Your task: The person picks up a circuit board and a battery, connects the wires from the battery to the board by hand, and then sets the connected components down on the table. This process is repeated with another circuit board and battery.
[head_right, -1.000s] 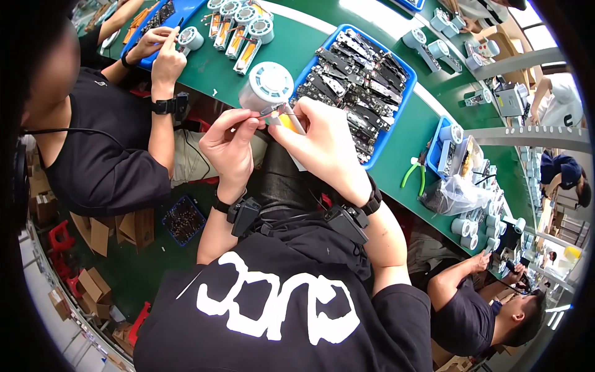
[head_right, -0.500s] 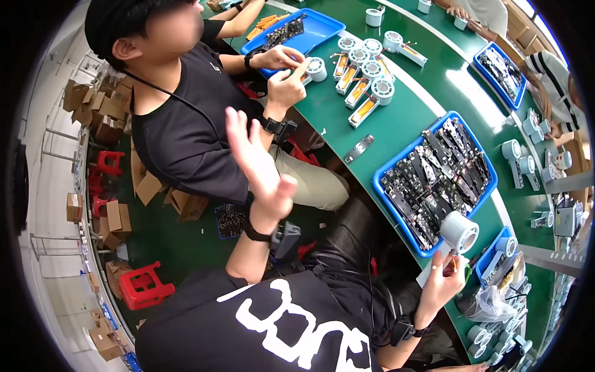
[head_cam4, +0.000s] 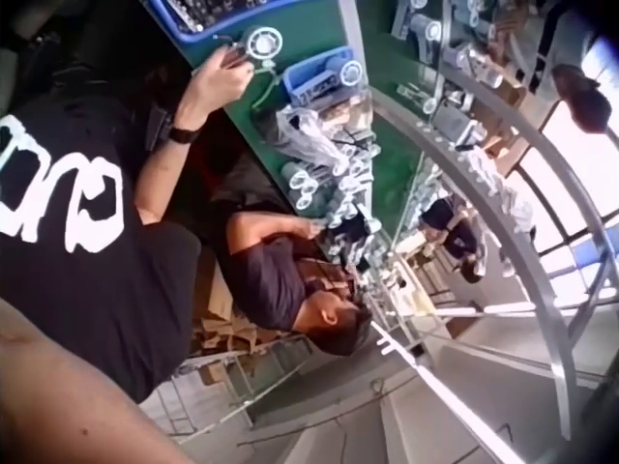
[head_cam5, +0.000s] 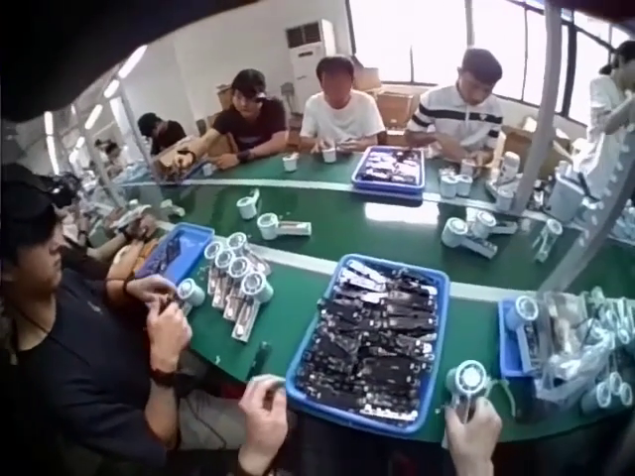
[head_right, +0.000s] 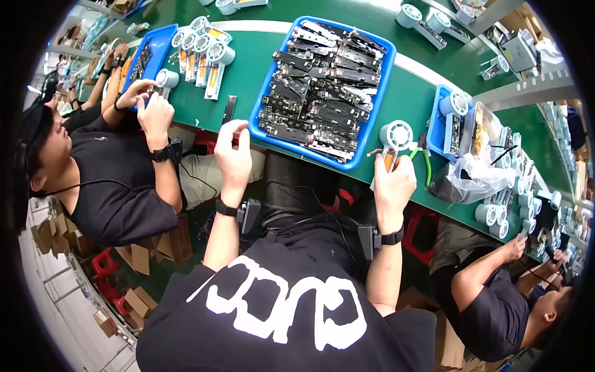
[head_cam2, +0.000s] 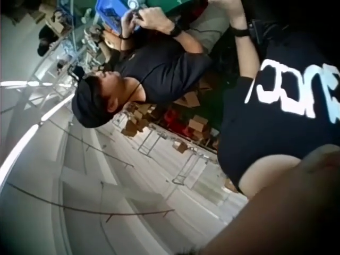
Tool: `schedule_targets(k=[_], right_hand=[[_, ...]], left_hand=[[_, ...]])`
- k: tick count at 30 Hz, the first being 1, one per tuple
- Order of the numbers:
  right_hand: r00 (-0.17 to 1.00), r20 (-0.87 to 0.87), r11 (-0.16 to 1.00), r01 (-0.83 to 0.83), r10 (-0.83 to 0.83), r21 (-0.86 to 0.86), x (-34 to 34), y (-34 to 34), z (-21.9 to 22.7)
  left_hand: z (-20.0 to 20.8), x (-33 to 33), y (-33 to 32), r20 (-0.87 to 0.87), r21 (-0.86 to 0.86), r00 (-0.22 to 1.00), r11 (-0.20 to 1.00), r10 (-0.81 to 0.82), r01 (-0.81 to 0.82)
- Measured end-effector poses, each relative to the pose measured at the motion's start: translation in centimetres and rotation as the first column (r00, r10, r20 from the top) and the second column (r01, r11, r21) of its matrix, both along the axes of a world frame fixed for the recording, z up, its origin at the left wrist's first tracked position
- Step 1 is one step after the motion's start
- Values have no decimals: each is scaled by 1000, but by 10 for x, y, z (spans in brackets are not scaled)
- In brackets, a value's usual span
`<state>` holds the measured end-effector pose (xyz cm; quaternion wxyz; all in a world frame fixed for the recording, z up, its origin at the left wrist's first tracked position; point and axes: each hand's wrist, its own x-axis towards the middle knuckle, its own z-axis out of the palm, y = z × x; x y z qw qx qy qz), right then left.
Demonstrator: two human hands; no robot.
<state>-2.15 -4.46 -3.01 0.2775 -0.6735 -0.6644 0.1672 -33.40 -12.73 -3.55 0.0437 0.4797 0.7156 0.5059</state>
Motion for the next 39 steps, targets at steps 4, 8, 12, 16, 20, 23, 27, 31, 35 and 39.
schedule_targets(k=[4, 8, 12, 16, 20, 23, 27, 31, 35, 39], right_hand=[[1000, -27, 998, -8, 9, 60, -6, 13, -10], [994, -111, 990, 24, -8, 141, -13, 13, -3], [984, 50, 894, -177, 172, 411, -17, 15, 5], [930, 132, 797, -363, 343, 483, -8, 22, -2], [903, 49, 784, -397, 427, 477, -5, 27, -6], [895, 8, 792, -398, 446, 464, 5, 29, -2], [903, -81, 828, -346, 421, 440, 2, 30, -4], [915, -201, 882, -249, 350, 401, 8, 31, -7], [896, -290, 894, -206, 336, 399, 5, 32, -8], [886, -298, 892, -225, 355, 391, 17, 27, -7]], left_hand=[[-2, -32, 24, -471, -125, 876, 975, 103, -182], [-14, -55, 15, -582, -260, 812, 937, 41, -234], [-17, -71, 10, -357, -342, 933, 925, 38, -168], [-17, -64, 19, -142, -398, 988, 910, 67, -119], [-5, -57, 28, -365, -301, 930, 939, 47, -165], [14, -33, 37, -523, -56, 835, 971, 169, -232], [52, -13, 55, -327, 251, 876, 927, 354, -280], [49, 28, 60, 99, -13, 992, 997, 75, -74], [29, 63, 79, -87, -311, 976, 936, -200, 164], [20, 75, 95, -225, -311, 958, 944, -181, 105]])
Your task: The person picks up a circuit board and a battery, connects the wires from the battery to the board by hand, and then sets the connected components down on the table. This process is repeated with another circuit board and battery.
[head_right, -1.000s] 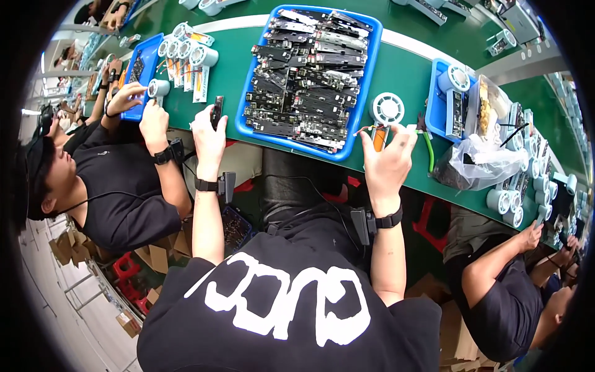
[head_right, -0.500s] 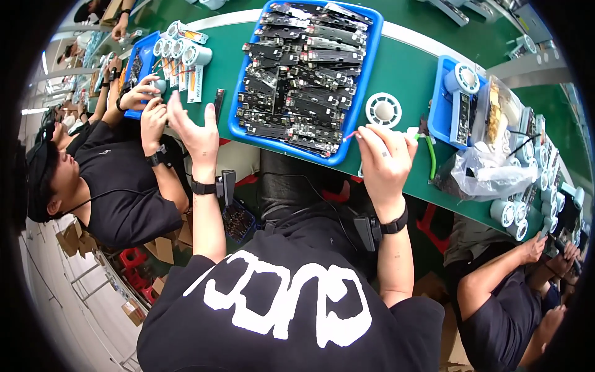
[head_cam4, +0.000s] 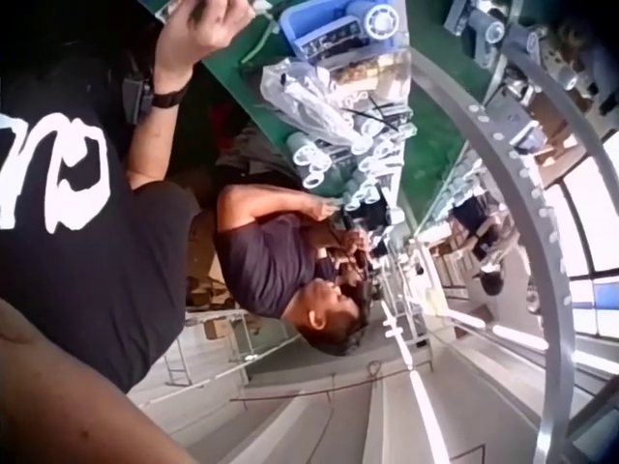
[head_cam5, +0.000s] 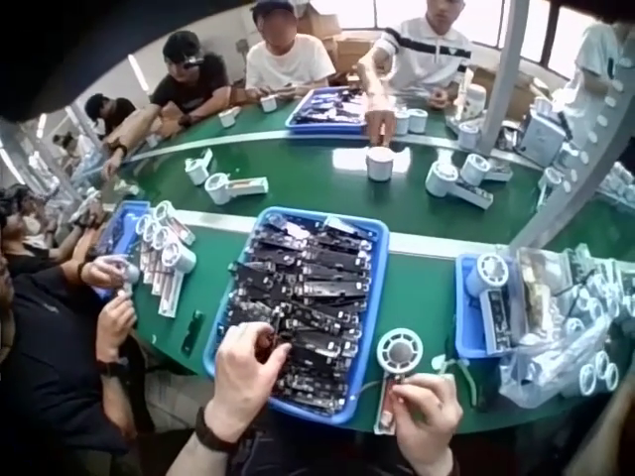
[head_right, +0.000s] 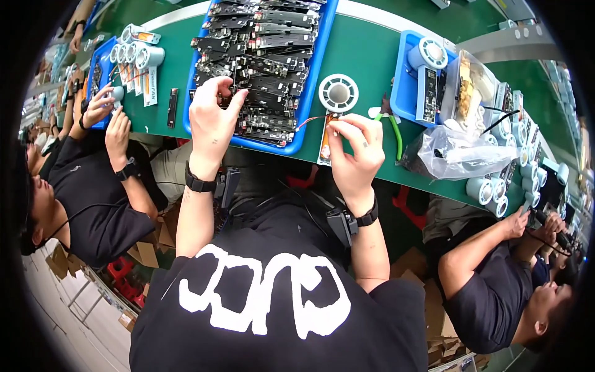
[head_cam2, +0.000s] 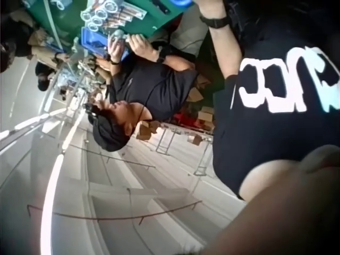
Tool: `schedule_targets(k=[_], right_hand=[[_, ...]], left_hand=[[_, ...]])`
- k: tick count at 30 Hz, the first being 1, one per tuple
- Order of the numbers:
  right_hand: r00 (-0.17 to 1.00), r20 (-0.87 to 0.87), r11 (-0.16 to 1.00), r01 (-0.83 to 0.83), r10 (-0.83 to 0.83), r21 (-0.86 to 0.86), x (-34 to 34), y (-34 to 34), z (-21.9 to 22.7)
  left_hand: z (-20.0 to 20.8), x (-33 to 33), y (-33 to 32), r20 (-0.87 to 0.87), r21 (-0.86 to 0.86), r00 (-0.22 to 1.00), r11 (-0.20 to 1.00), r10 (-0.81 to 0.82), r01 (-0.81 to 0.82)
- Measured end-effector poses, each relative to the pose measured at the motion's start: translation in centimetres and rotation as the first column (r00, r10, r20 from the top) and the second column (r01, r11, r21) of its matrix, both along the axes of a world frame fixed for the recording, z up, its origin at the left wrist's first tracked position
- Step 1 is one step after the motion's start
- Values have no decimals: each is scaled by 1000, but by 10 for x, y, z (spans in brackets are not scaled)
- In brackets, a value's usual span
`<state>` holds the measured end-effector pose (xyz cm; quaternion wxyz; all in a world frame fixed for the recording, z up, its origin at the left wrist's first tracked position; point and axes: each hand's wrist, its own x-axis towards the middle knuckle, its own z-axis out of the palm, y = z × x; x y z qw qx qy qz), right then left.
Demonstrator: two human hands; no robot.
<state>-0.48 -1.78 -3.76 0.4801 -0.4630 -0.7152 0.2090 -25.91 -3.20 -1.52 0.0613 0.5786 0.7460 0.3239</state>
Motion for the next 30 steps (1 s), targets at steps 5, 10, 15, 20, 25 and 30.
schedule_targets(k=[5, 10, 15, 20, 25, 30], right_hand=[[999, 23, 999, -46, 46, -13, 10, -11, -8], [998, 29, 998, -59, 58, 25, 14, -13, -11], [990, 99, 989, -107, 97, 102, 10, -7, -5], [963, 237, 972, -172, 130, 163, 2, -11, -1], [978, 207, 989, -24, -7, 147, 8, -11, -7], [994, 104, 998, 31, -26, -47, 13, -8, -13]], left_hand=[[0, 1, 7, 20, -79, 999, 996, 30, -28], [9, 4, 6, 222, -78, 973, 996, 59, -43], [12, -6, -9, 393, -37, 917, 998, 70, -60], [22, -23, -43, 993, -66, 107, 993, 55, 101], [-5, -5, -75, 952, -22, -266, 900, 152, 435], [-19, 30, -80, 878, 50, -456, 921, 144, 387]])
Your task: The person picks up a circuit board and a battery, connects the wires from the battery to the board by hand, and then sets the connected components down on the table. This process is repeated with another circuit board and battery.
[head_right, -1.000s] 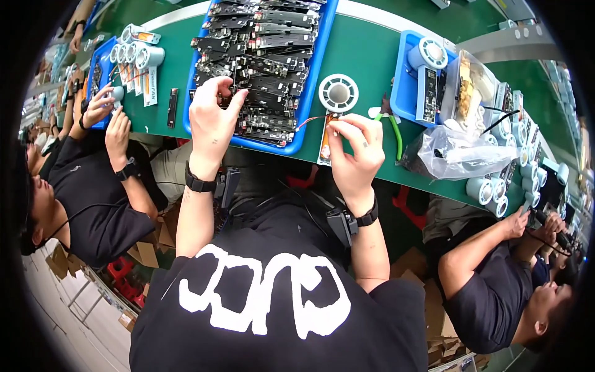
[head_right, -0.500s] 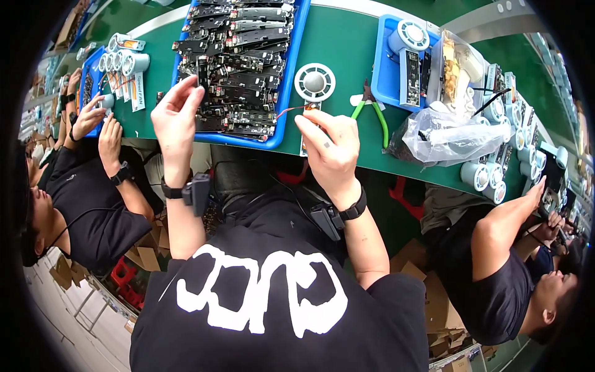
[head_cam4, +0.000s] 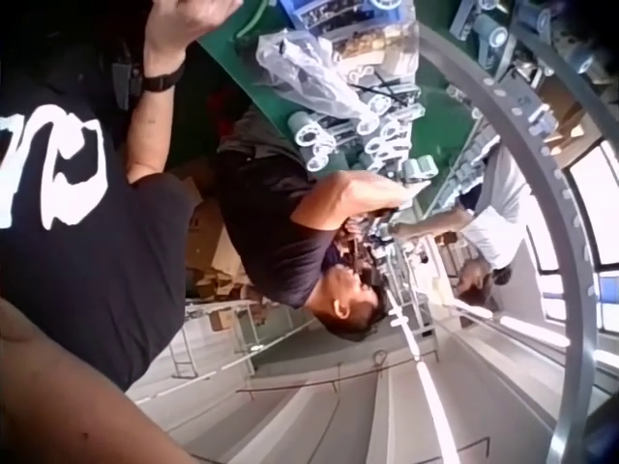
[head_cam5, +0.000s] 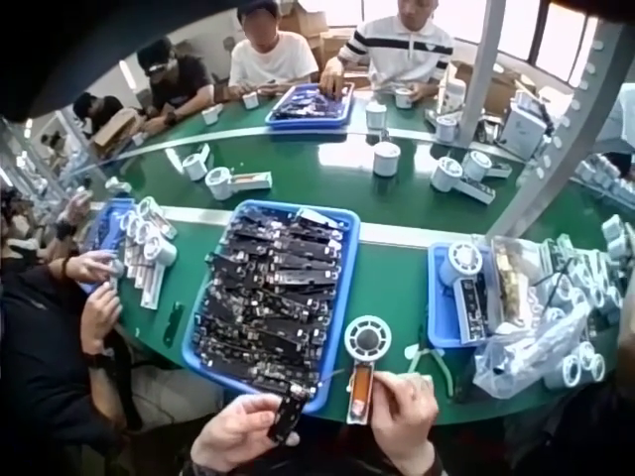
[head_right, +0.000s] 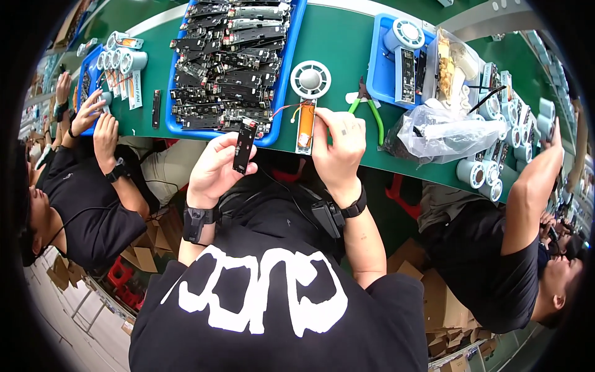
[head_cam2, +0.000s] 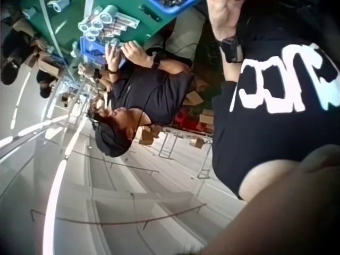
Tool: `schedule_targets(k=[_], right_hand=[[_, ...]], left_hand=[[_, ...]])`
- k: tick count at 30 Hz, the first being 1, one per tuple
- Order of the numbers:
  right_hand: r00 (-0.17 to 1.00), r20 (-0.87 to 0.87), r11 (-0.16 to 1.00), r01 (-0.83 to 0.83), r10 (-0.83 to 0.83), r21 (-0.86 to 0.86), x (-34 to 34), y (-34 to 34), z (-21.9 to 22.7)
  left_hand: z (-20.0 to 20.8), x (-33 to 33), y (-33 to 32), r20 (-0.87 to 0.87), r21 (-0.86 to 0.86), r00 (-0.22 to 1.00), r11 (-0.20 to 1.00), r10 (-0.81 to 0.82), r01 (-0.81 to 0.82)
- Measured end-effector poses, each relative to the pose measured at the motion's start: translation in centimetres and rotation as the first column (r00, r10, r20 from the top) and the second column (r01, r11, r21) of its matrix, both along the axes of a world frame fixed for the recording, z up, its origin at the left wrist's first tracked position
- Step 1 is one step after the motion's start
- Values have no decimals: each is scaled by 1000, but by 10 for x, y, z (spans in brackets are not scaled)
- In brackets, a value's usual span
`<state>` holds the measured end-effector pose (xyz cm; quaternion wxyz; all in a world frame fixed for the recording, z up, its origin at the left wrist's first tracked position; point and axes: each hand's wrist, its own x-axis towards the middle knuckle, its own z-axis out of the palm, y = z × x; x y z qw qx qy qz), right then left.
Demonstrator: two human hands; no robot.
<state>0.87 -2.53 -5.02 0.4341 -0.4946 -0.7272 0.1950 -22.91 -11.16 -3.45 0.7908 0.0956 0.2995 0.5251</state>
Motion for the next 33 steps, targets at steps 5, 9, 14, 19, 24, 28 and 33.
schedule_targets(k=[5, 9, 14, 19, 24, 28, 33], right_hand=[[999, 34, 988, -28, 34, -152, -8, 1, 14], [975, 205, 986, -49, 82, -162, 10, 0, 23], [996, 78, 974, -25, 43, -225, 2, 3, 19], [989, 107, 954, 126, -100, -270, -4, 6, 20], [993, -103, 921, 12, -57, -390, -4, 24, 3], [993, -59, 860, 59, -103, -507, 2, 31, 8], [919, -299, 809, 35, -257, -587, -5, 25, 20]], left_hand=[[21, 5, 2, -11, -119, 1000, 992, 28, -29], [20, 18, 8, 71, -93, 995, 993, -65, 71], [10, 19, -12, 66, -54, 998, 999, 1, 2], [7, 25, -25, -93, -78, 995, 997, -27, 19], [2, 9, -26, -147, -45, 988, 998, -50, 44], [3, -9, -19, -206, -30, 978, 999, -27, 22], [3, -9, -27, -204, -92, 979, 995, 13, -32]])
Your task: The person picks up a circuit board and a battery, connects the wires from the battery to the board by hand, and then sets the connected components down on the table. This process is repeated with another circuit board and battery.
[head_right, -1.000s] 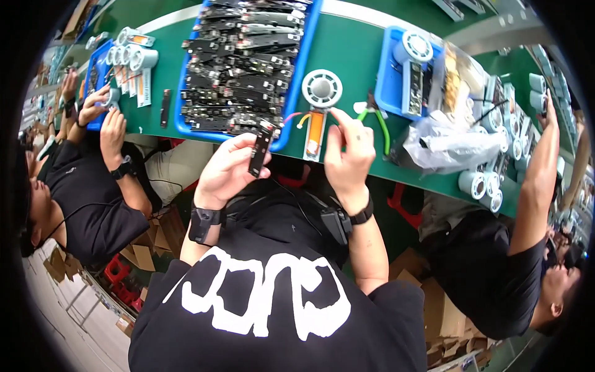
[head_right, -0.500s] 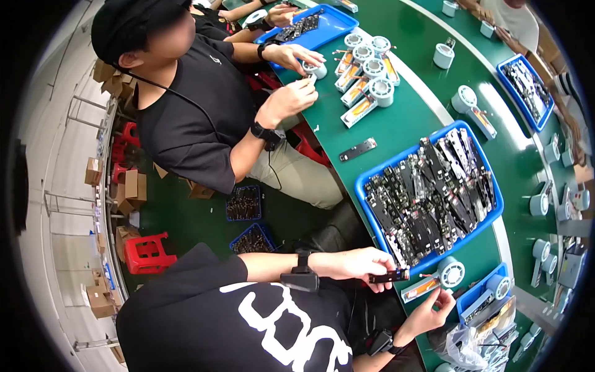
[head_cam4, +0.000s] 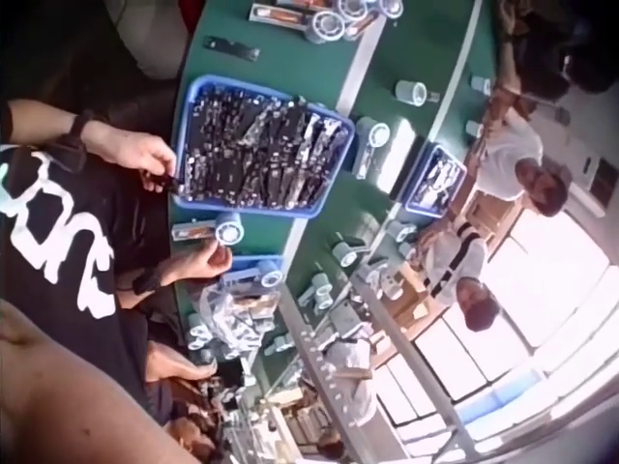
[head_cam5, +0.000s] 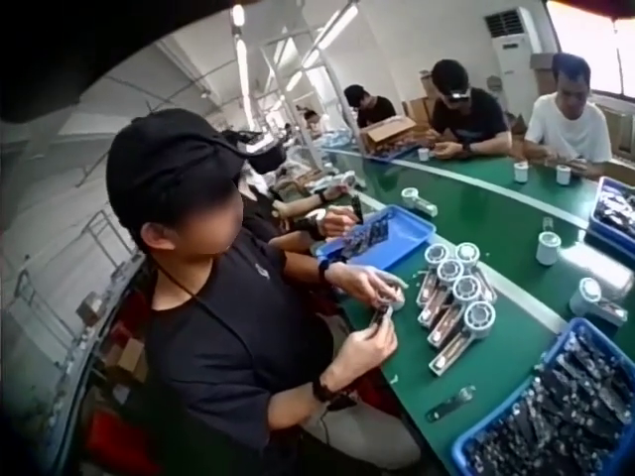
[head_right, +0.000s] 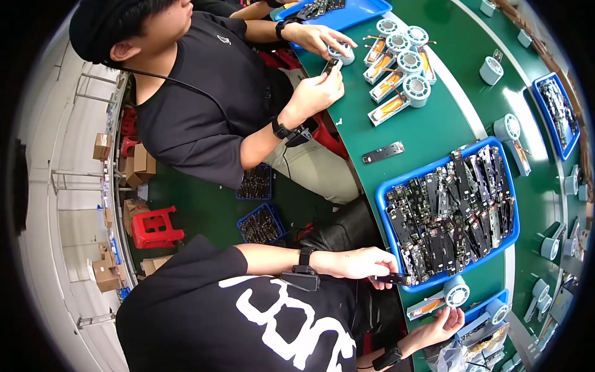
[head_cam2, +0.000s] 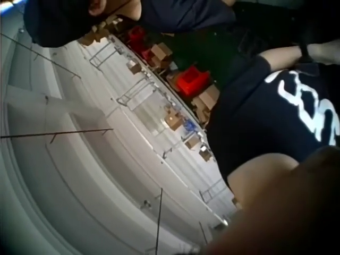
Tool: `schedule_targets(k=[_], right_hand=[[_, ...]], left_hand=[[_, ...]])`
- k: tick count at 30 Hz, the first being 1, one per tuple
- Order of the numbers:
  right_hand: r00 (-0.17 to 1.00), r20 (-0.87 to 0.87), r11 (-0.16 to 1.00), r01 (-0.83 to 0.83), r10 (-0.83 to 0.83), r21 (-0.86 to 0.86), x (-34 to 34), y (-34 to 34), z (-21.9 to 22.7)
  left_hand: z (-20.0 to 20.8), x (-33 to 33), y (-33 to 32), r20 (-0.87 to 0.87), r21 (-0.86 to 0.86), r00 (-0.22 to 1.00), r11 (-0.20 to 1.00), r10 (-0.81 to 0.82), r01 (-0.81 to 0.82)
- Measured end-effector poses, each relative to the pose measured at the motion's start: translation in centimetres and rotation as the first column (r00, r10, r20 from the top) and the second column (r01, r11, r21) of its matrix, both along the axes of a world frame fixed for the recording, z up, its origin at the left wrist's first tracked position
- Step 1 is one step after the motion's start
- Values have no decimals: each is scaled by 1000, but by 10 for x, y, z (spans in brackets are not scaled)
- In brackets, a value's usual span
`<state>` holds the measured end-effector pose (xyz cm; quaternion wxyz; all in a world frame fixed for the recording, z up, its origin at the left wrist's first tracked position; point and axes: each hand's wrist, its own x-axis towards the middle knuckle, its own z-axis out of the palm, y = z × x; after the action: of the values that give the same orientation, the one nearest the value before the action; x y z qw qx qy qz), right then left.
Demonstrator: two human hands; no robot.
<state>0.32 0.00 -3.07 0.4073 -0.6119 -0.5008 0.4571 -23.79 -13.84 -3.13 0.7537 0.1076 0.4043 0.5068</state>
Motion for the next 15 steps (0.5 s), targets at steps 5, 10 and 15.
schedule_targets(k=[5, 10, 15], right_hand=[[975, -220, 1000, -21, 17, -15, 24, 3, -22], [920, -381, 996, -78, 87, 40, 18, 2, -32], [934, -329, 990, -136, 139, 32, 7, -5, -15]], left_hand=[[9, 8, -1, -69, -63, 997, 998, 18, -23], [12, 22, 15, -460, 110, 886, 987, -53, 116], [46, 61, 49, -806, 102, 592, 976, -33, 193]])
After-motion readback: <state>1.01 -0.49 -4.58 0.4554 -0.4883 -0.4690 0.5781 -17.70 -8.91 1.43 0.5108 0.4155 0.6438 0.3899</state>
